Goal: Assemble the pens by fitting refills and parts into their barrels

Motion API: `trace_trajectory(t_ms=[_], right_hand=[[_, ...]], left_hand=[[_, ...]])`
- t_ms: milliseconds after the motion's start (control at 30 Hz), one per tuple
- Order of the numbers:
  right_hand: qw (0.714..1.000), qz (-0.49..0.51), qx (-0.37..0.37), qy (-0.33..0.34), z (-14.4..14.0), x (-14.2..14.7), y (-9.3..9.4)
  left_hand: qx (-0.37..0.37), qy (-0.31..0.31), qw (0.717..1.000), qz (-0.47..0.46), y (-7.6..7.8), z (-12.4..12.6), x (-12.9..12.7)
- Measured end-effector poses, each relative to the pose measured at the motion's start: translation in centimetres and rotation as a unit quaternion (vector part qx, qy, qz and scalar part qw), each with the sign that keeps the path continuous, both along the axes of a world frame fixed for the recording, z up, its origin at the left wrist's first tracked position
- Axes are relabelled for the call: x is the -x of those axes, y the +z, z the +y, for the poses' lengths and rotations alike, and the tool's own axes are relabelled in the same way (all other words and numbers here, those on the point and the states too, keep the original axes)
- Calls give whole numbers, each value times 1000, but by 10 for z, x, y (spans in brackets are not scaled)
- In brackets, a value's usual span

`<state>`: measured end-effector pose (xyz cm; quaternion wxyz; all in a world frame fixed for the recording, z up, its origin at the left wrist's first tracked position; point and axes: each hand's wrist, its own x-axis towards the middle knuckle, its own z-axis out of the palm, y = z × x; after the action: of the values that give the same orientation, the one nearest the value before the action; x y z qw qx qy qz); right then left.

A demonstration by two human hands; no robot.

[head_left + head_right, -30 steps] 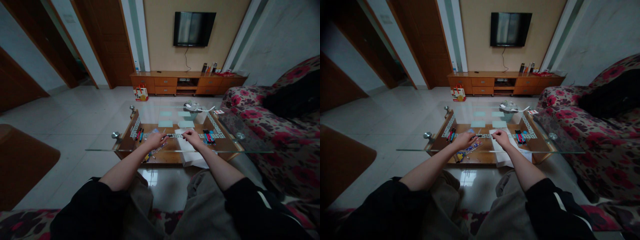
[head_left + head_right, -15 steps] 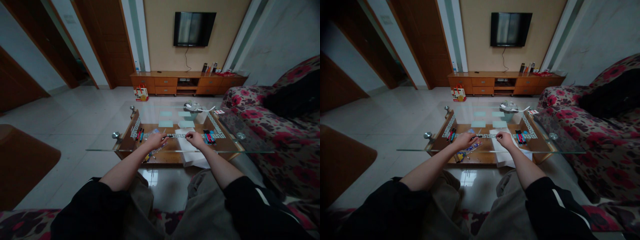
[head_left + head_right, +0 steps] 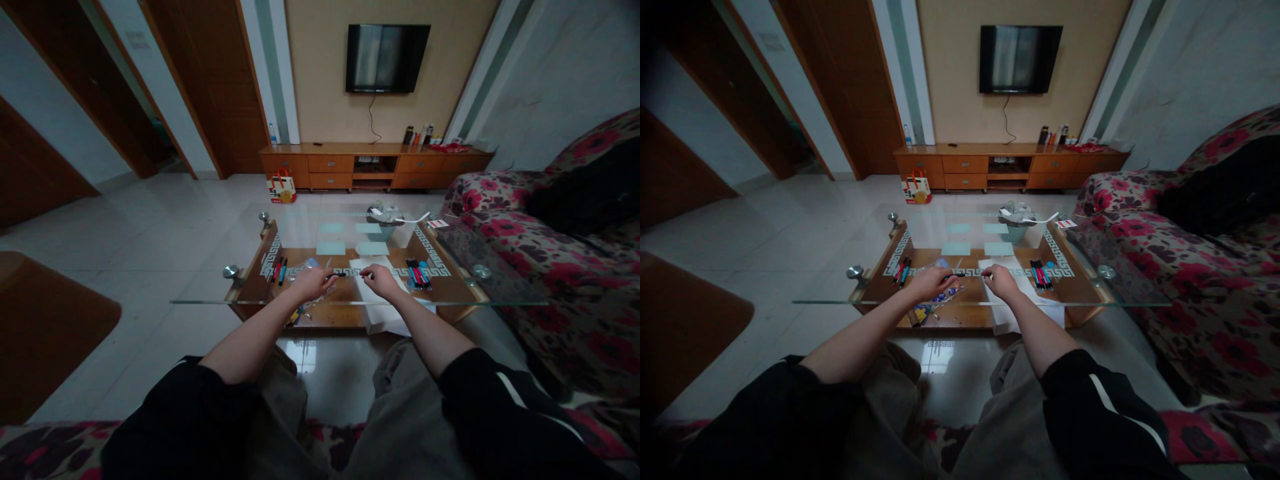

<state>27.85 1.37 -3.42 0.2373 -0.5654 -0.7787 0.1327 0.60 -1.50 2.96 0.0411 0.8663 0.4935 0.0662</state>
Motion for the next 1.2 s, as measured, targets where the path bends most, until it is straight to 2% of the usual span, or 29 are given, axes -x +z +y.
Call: trace_trajectory(t_ms=[300,733,967,1200], right_hand=[[1000,-19,22,9,-1,20,9],[1000,-15,21,6,-2,22,10],[994,91,-66,-10,-8,26,26],[991,113,19,65,-24,38,43]], left_hand=[[3,3,1000,0,1,2,1],[18,-2,999,-29,-2,3,3],[23,-61,996,-56,-9,7,4],[20,-123,987,-100,-11,8,-3]])
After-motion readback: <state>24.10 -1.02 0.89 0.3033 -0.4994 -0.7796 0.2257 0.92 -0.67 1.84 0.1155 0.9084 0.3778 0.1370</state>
